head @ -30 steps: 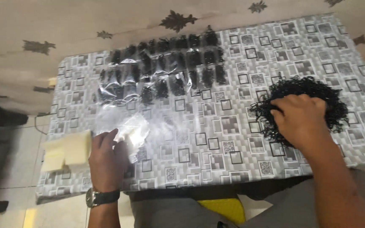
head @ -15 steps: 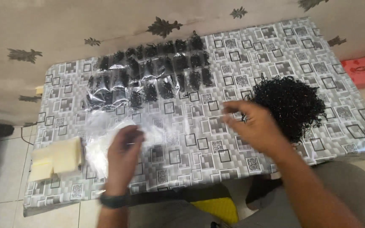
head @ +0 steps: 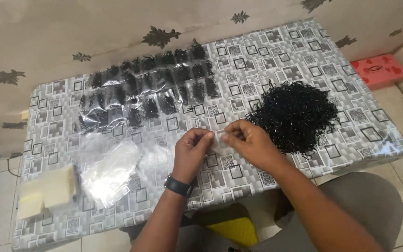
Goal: The person picks up several small black components from a pile on the table and places them into a small plastic bag, then repeats this for a second bag and places the bags into a row on the table.
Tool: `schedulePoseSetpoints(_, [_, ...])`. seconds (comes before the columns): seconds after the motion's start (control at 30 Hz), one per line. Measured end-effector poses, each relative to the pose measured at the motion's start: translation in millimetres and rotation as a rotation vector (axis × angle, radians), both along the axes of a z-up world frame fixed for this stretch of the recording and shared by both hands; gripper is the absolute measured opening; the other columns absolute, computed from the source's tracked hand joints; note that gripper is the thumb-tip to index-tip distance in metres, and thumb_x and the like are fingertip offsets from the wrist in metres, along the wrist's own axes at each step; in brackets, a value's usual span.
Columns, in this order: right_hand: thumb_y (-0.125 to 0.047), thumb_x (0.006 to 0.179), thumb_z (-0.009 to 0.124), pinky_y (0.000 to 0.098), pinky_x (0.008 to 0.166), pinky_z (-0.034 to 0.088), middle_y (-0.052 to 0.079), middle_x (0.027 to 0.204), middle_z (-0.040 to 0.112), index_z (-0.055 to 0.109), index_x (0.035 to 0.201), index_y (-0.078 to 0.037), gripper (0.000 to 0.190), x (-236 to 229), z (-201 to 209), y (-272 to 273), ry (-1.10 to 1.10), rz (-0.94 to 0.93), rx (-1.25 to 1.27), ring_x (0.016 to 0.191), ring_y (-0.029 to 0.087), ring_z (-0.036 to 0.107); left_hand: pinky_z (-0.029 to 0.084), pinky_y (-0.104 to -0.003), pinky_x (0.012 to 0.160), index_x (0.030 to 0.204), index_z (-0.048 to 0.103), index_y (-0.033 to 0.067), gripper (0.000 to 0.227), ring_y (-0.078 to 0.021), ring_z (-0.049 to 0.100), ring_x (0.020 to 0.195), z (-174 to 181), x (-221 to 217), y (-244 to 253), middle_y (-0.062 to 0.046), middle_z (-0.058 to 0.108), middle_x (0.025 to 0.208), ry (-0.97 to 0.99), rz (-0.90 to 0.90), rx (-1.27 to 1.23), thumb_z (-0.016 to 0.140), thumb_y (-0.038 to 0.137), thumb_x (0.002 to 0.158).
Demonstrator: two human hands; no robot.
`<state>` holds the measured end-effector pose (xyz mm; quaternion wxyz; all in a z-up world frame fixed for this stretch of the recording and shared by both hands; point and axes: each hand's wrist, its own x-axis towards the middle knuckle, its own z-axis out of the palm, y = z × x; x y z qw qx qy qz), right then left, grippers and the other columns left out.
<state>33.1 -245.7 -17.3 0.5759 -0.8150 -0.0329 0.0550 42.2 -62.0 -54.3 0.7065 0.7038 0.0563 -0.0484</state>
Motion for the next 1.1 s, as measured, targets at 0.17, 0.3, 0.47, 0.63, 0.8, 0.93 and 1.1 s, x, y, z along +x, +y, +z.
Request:
schedulePoseSetpoints(0.17, [-0.009, 0.094, 0.071, 0.0353, 0.065, 0.05, 0.013, 0.076, 0.073, 0.074, 0.102, 0.001, 0.014, -5, -13, 8, 0.03, 0.035, 0.109, 0.071, 0.019, 0.066, 0.053, -0.026, 0.061, 0.088, 0.078, 0.009, 0.019, -0.0066, 0.059, 0.065, -5, -4, 2, -0.005, 0.068, 0.062, -0.049, 0.057, 0.066, 0.073, 0.026, 0.094])
schedulePoseSetpoints(0.3, [-0.017, 0.083, 0.081, 0.0526, 0.092, 0.052, 0.021, 0.12, 0.069, 0.067, 0.133, -0.006, 0.052, -4, -2, 4, -0.349, -0.028, -0.229, 0.112, 0.042, 0.066, 0.053, -0.028, 0.061, 0.087, 0.079, 0.0117, 0.014, -0.0106, 0.062, 0.061, 4, -5, 2, -0.005, 0.069, 0.06, -0.145, 0.015, 0.181, 0.078, 0.025, 0.089])
schedulePoseSetpoints(0.47, [0.004, 0.087, 0.06, 0.0514, 0.1, 0.046, 0.01, 0.11, 0.072, 0.075, 0.109, -0.007, 0.029, 0, 27, 2, -0.782, 0.449, -0.585, 0.117, 0.033, 0.063, 0.056, -0.039, 0.063, 0.088, 0.076, 0.0088, 0.007, -0.0331, 0.07, 0.068, -6, 3, 14, -0.012, 0.069, 0.067, -0.313, -0.303, 0.502, 0.074, 0.016, 0.088])
schedulePoseSetpoints(0.63, [-0.003, 0.089, 0.062, 0.0506, 0.1, 0.045, 0.005, 0.102, 0.07, 0.072, 0.1, -0.011, 0.017, 6, -3, -9, -0.815, 0.408, -0.585, 0.112, 0.029, 0.063, 0.056, -0.045, 0.061, 0.087, 0.074, 0.0017, 0.012, -0.0406, 0.071, 0.07, 38, 0, 14, -0.02, 0.07, 0.07, -0.311, -0.413, 0.537, 0.075, 0.013, 0.085])
schedulePoseSetpoints(0.8, [-0.006, 0.09, 0.066, 0.0493, 0.097, 0.048, 0.006, 0.099, 0.07, 0.072, 0.09, -0.009, 0.007, 9, -23, -17, -0.767, 0.358, -0.51, 0.107, 0.03, 0.066, 0.058, -0.04, 0.058, 0.089, 0.075, 0.0059, 0.014, -0.0342, 0.073, 0.069, 32, 5, 12, -0.016, 0.073, 0.073, -0.3, -0.452, 0.489, 0.079, 0.018, 0.084])
schedulePoseSetpoints(0.93, [-0.006, 0.084, 0.074, 0.0427, 0.085, 0.051, 0.003, 0.091, 0.069, 0.074, 0.088, -0.012, 0.007, 12, -24, -22, -0.57, 0.101, -0.285, 0.093, 0.028, 0.068, 0.061, -0.042, 0.074, 0.127, 0.064, 0.0061, 0.05, -0.0345, 0.074, 0.089, 26, 2, 1, -0.021, 0.075, 0.099, -0.235, -0.353, 0.131, 0.081, 0.009, 0.08])
schedulePoseSetpoints(1.1, [-0.004, 0.081, 0.078, 0.0375, 0.08, 0.055, 0.005, 0.089, 0.068, 0.076, 0.088, -0.01, 0.009, 12, -17, -16, -0.419, -0.05, -0.15, 0.087, 0.026, 0.069, 0.061, -0.035, 0.076, 0.133, 0.061, 0.0048, 0.044, -0.0275, 0.076, 0.09, 4, -2, -7, -0.021, 0.077, 0.101, -0.095, -0.213, -0.024, 0.07, 0.003, 0.09])
